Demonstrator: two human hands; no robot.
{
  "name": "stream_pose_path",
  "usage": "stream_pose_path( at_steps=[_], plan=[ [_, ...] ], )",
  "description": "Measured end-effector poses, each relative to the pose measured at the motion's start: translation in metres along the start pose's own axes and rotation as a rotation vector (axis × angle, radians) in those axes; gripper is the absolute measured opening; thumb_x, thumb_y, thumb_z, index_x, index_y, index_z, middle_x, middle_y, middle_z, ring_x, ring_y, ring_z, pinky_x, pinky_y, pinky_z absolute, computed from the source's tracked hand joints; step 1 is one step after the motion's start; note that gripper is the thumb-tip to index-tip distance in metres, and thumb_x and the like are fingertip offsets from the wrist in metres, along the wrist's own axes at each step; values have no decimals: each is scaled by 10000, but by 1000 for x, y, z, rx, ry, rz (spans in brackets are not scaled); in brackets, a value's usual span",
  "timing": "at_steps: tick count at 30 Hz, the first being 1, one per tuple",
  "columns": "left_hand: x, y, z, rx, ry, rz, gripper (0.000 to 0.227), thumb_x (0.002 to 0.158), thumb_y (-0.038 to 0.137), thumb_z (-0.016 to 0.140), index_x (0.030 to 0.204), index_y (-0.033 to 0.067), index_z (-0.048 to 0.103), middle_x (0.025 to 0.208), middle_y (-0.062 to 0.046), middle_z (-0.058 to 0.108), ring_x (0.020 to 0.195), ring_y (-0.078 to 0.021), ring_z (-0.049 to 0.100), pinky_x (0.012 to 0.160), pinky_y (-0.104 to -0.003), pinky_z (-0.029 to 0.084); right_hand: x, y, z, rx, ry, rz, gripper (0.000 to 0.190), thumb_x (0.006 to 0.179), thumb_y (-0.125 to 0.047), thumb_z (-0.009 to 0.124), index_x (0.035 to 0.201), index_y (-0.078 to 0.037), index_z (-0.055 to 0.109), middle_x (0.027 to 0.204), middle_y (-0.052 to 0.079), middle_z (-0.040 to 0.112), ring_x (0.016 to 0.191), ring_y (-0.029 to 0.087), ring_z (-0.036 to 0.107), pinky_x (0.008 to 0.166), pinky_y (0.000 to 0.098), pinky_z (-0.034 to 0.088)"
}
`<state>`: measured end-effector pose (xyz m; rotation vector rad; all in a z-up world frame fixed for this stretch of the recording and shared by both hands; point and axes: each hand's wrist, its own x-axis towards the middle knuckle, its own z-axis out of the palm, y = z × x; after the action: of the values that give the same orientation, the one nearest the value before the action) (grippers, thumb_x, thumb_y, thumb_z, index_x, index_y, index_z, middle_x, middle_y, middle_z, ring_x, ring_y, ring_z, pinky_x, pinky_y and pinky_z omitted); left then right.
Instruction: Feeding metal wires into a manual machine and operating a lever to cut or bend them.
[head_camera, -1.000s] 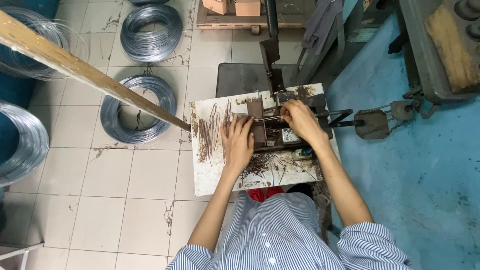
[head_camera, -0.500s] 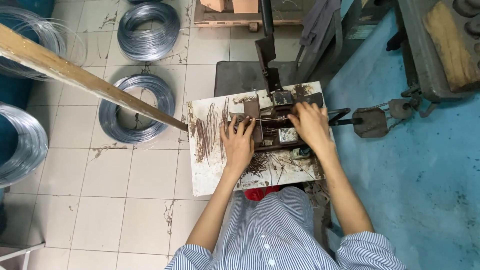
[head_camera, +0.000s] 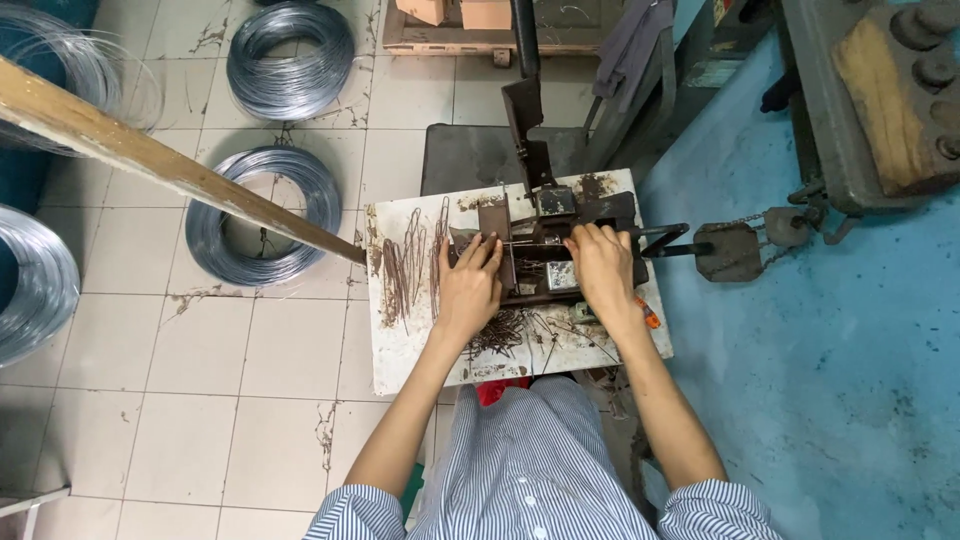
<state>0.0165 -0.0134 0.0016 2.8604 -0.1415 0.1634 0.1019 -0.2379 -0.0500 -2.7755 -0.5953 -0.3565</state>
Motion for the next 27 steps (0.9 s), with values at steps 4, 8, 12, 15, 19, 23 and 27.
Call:
stream_pose_path(
  at_steps=[4,8,12,15,19,23,27],
  plan=[
    [-1,-2,14,30,-2,43,606,774,95,708,1374,73,622,1396,-166,606,1386,-346,490,1148,-666,269,-11,-12,9,-59,53,7,180,1037,-312,605,1002,-156,687,900,30,680,911,222,647,829,358,445],
    [2,-3,33,94,36,54,572,768,144,757,1323,51,657,1315,-196,629,1333,-375,515,1141,-652,283,-31,-44,2,-169,73,30,190,1062,-282,585,1032,-142,709,908,70,717,907,230,673,824,372,459],
    [1,-14,47,97,71,83,572,754,212,760,1307,89,679,1303,-154,635,1312,-347,522,1149,-623,277,-64,-98,-5,-148,-129,64,193,1067,-222,531,1090,-105,682,974,110,732,936,240,681,829,361,472],
    [3,-17,47,74,75,79,572,775,224,731,1331,110,663,1325,-125,630,1331,-307,511,1158,-635,243,-87,-125,14,-157,-199,24,193,1056,-211,550,1104,-82,685,971,126,734,923,230,682,816,350,477],
    [0,-1,22,31,104,54,488,862,221,649,1334,95,659,1339,-137,629,1337,-300,520,1147,-614,254,-98,-137,19,-80,-146,0,200,987,-141,646,1114,10,682,988,177,739,942,283,717,818,357,521],
    [-3,15,15,-60,88,-35,614,916,482,607,1352,50,632,1397,-187,600,1415,-337,453,1177,-638,167,-106,-126,34,-95,-136,-16,218,953,-131,625,1093,28,678,990,184,707,939,283,685,826,368,498],
    [-11,38,15,1,139,-95,784,850,431,751,1456,-6,513,1546,-229,456,1502,-366,320,1188,-648,138,-115,-104,41,-45,-85,-52,389,839,-112,692,1194,43,656,1073,212,692,1014,337,674,843,410,506]
  ],
)
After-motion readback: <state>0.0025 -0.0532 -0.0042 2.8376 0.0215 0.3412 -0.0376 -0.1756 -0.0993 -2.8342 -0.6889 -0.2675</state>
